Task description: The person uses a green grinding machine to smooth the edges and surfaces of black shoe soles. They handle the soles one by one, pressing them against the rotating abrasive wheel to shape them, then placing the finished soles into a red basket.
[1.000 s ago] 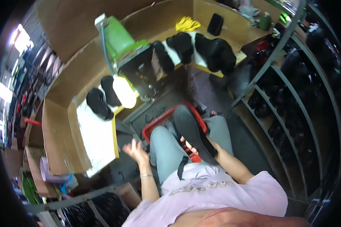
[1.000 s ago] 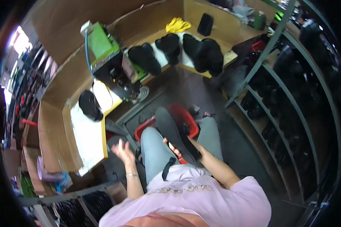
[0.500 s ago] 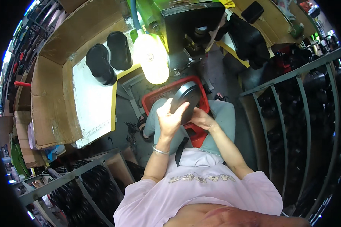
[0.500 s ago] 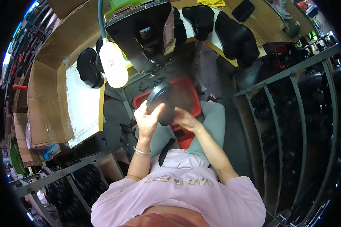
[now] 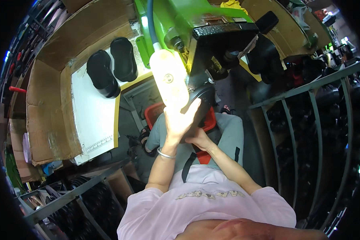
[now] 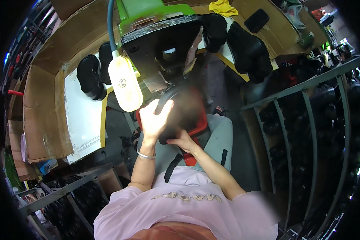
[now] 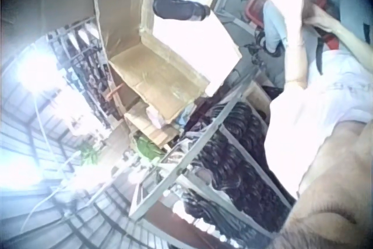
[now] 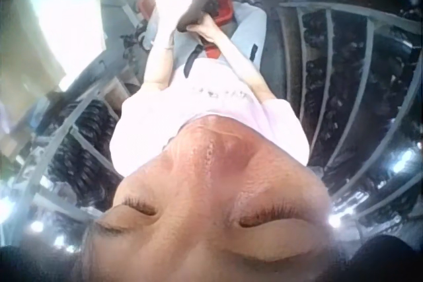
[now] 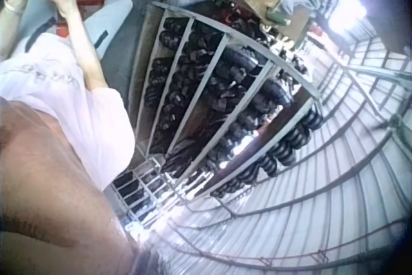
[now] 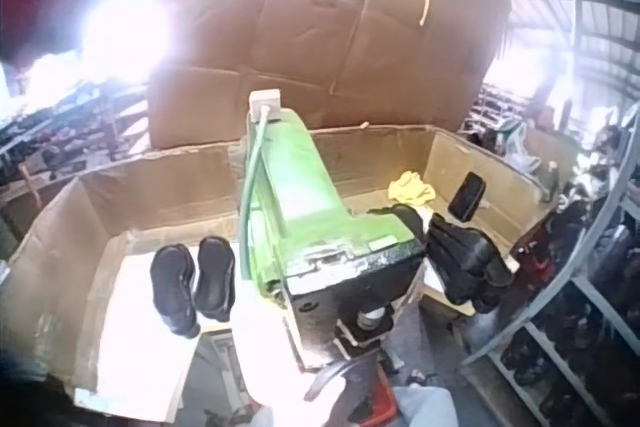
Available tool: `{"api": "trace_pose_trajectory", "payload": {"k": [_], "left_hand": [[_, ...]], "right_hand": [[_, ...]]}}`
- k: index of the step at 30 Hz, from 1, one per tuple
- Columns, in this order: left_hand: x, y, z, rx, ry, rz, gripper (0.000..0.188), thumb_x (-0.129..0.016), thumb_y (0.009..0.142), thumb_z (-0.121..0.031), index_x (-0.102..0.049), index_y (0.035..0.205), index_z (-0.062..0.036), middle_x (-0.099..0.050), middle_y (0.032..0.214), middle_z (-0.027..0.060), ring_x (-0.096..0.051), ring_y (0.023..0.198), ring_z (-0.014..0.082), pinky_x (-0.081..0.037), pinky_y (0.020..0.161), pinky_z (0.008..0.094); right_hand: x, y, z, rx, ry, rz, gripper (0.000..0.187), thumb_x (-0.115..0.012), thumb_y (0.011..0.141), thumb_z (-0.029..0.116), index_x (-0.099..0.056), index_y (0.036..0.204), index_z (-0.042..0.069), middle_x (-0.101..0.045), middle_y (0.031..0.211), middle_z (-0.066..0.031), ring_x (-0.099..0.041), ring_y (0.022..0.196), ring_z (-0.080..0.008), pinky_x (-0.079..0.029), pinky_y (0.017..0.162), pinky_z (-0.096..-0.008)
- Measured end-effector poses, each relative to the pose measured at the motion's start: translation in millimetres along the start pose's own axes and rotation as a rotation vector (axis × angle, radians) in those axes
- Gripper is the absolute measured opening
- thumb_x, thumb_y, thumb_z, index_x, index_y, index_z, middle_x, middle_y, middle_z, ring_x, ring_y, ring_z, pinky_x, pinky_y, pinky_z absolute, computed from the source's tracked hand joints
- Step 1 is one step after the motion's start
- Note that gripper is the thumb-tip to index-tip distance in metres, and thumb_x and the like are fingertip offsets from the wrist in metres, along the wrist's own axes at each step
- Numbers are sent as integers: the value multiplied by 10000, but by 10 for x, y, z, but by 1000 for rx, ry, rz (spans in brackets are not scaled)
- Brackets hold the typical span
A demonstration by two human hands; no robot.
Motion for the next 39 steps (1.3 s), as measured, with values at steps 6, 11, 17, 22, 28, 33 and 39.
{"api": "trace_pose_trajectory", "payload": {"k": [6, 11, 17, 22, 28, 33, 39], "left_hand": [[9, -267, 239, 158, -136, -79, 109, -716, 855, -53, -689, 895, 44, -604, 672, -12, -482, 581, 24, -373, 516, 204], [93, -456, 327, 186, -308, -219, 268, -748, 819, -7, -653, 1059, 64, -558, 694, -38, -424, 564, 8, -323, 469, 192], [69, -556, 224, 100, -438, -157, 237, -717, 822, 53, -622, 1039, 53, -659, 875, 43, -600, 756, 74, -491, 682, 204], [-188, -447, 89, 112, -455, 63, 361, -717, 822, 39, -606, 1165, 52, -666, 1008, 88, -625, 904, 147, -508, 819, 275], [-684, -449, 77, 114, -639, 387, 585, -596, 940, -93, -343, 1457, 14, -525, 1356, 193, -545, 1212, 249, -438, 1019, 358], [-1132, -536, 272, 279, -569, 437, 283, -572, 978, -119, -576, 1213, 39, -655, 1124, 158, -648, 967, 173, -547, 813, 288], [-1446, -517, 233, 342, -413, 508, 206, -624, 952, -117, -652, 1102, 22, -670, 994, 60, -611, 854, 96, -508, 772, 239]], "right_hand": [[402, -425, 215, -26, -41, -49, 560, -744, 730, -71, -532, 1244, -1, -596, 1190, -57, -551, 1111, -152, -447, 962, -309], [738, -519, 562, 175, 4, -173, 548, -730, 749, -49, -513, 1250, -6, -558, 1220, -94, -520, 1159, -193, -429, 987, -321], [854, -415, 600, 225, 82, -194, 580, -725, 796, -30, -473, 1317, 9, -504, 1282, -105, -497, 1197, -204, -383, 1043, -329], [1025, -588, 540, 140, 41, -190, 617, -737, 719, -77, -511, 1280, 47, -571, 1212, -77, -545, 1155, -190, -456, 969, -317], [1149, -1382, 1707, 682, 67, -536, 594, -684, 698, -97, -496, 1246, 35, -574, 1186, -115, -639, 976, -248, -599, 624, -396], [1167, -2143, 3043, 1117, -525, -1161, 440, -769, 751, -40, -544, 1129, -43, -642, 1010, -97, -632, 854, -128, -539, 684, -249], [1207, -1890, 4026, 1303, -1421, -1527, 403, -853, 669, 106, -649, 1008, 26, -674, 947, -141, -667, 869, -295, -519, 733, -345]]}}
Point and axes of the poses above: each hand's wrist, its own y-axis towards the middle knuckle, its own x-axis out of the back of the hand, z = x × y, the point moved 6 cm from there along y, towards the middle knuckle
